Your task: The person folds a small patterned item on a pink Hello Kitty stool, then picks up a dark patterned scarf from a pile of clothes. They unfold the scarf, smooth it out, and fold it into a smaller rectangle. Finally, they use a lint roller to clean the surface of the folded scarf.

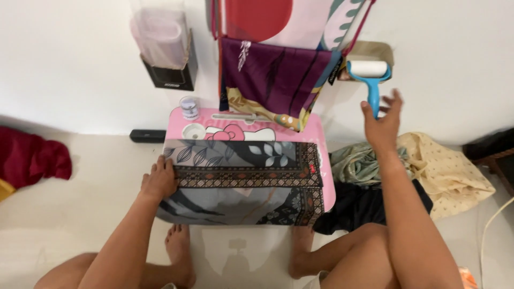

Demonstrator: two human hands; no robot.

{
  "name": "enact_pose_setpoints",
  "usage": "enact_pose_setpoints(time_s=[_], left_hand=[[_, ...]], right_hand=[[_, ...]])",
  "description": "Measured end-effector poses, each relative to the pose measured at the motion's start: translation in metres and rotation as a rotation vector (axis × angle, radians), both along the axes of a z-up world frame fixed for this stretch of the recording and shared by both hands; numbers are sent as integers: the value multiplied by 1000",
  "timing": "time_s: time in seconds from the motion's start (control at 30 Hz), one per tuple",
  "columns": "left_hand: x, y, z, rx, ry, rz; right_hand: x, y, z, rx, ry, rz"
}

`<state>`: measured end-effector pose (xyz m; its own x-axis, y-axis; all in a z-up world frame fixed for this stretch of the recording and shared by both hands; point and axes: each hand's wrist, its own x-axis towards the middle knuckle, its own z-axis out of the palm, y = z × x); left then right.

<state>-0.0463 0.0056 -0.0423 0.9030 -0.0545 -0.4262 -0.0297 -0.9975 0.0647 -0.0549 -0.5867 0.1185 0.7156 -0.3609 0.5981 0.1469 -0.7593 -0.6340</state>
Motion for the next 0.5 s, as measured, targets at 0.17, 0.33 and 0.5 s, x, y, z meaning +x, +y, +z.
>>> enact_pose_setpoints(time_s=[0.17, 0.33, 0.5], left_hand=[[-23, 8, 7, 18, -43, 39], [-45, 19, 9, -250, 16, 209], [-63, 17, -25, -556, -201, 427]], right_hand=[[-54, -5, 21, -32, -91, -151], [-109, -3, 47, -19, -324, -173], [-123, 48, 8, 139, -278, -156]])
